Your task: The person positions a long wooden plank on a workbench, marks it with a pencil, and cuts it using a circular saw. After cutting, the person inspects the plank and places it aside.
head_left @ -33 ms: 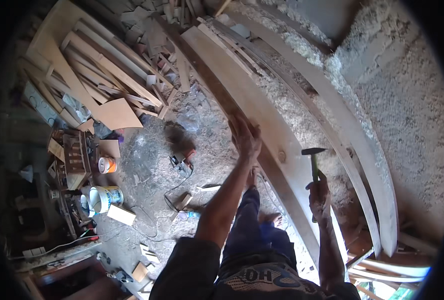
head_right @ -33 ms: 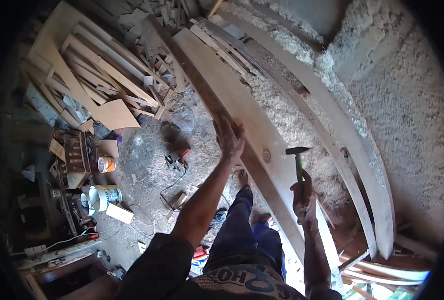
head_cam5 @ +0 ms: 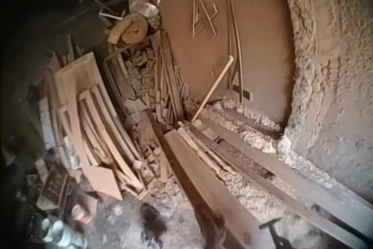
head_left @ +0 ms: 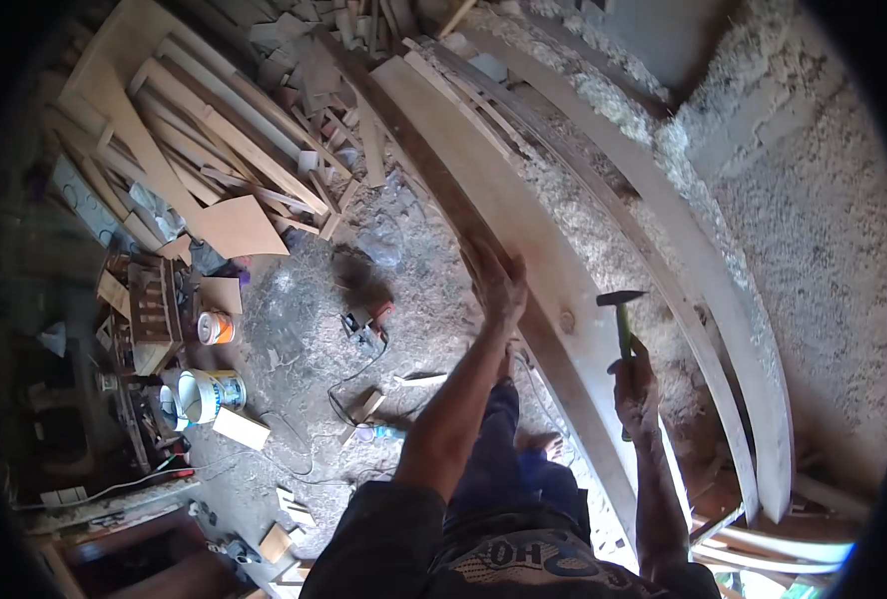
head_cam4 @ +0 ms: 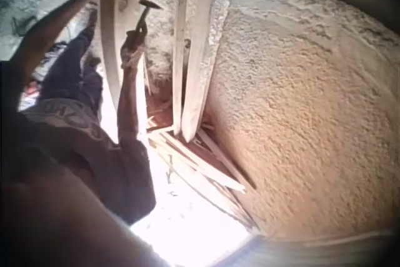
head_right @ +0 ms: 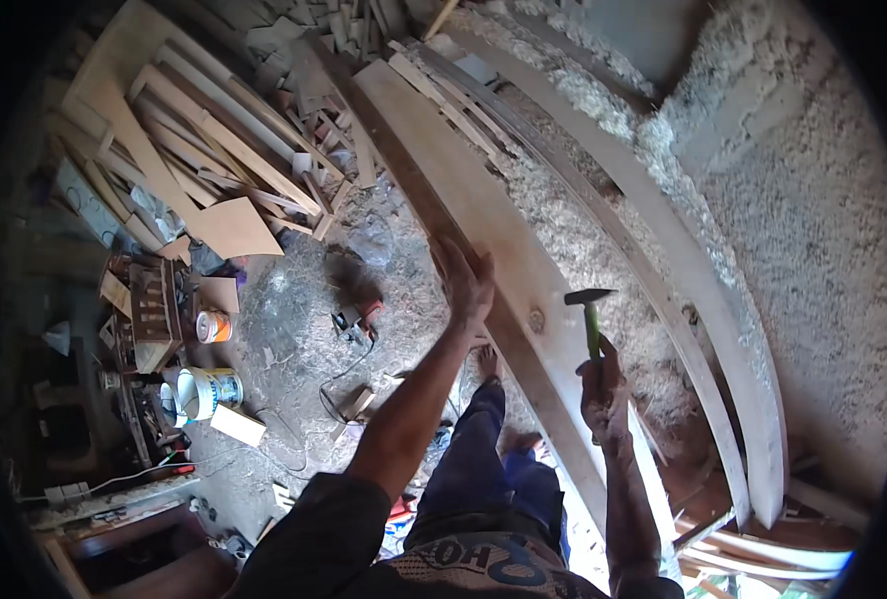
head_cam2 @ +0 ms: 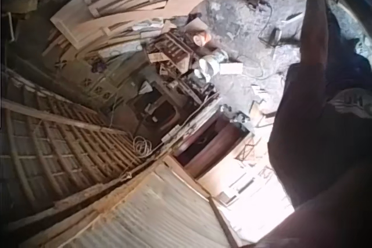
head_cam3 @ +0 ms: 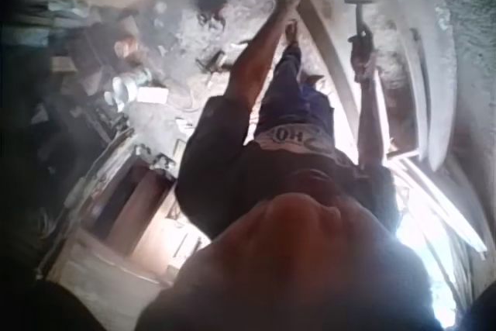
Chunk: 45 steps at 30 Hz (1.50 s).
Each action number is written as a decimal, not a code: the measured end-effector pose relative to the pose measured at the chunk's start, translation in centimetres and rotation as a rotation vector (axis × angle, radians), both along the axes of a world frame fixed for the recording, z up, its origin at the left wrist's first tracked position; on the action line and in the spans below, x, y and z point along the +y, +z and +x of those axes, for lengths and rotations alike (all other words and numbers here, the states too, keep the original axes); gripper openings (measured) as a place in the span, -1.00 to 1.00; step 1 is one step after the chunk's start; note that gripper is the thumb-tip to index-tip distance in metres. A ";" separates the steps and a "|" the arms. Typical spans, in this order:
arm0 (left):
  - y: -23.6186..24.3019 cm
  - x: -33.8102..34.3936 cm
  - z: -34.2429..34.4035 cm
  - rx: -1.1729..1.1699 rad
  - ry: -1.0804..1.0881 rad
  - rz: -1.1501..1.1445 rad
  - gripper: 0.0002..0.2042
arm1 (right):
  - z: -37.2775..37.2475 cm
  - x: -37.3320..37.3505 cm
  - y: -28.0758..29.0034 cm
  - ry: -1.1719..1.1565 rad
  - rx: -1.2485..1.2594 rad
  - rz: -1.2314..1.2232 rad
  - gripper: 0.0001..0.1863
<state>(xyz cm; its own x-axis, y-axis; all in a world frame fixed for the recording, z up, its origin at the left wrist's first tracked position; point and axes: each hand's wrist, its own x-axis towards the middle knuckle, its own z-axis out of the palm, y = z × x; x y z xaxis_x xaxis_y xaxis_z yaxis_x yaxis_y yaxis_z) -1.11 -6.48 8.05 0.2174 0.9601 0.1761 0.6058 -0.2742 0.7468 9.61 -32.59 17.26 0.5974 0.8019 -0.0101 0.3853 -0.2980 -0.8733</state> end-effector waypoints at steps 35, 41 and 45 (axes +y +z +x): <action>0.4 -0.6 0.8 0.006 0.177 -0.258 -0.05 | -0.3 32.0 0.2 0.530 -0.536 -0.061 -0.36; -0.1 0.1 0.7 0.003 0.178 -0.263 -0.02 | -0.7 31.3 -0.7 0.555 -0.543 -0.117 -0.27; 1.5 -0.3 1.3 -0.032 0.128 -0.332 0.01 | -0.3 30.5 -1.4 0.507 -0.500 -0.162 -0.31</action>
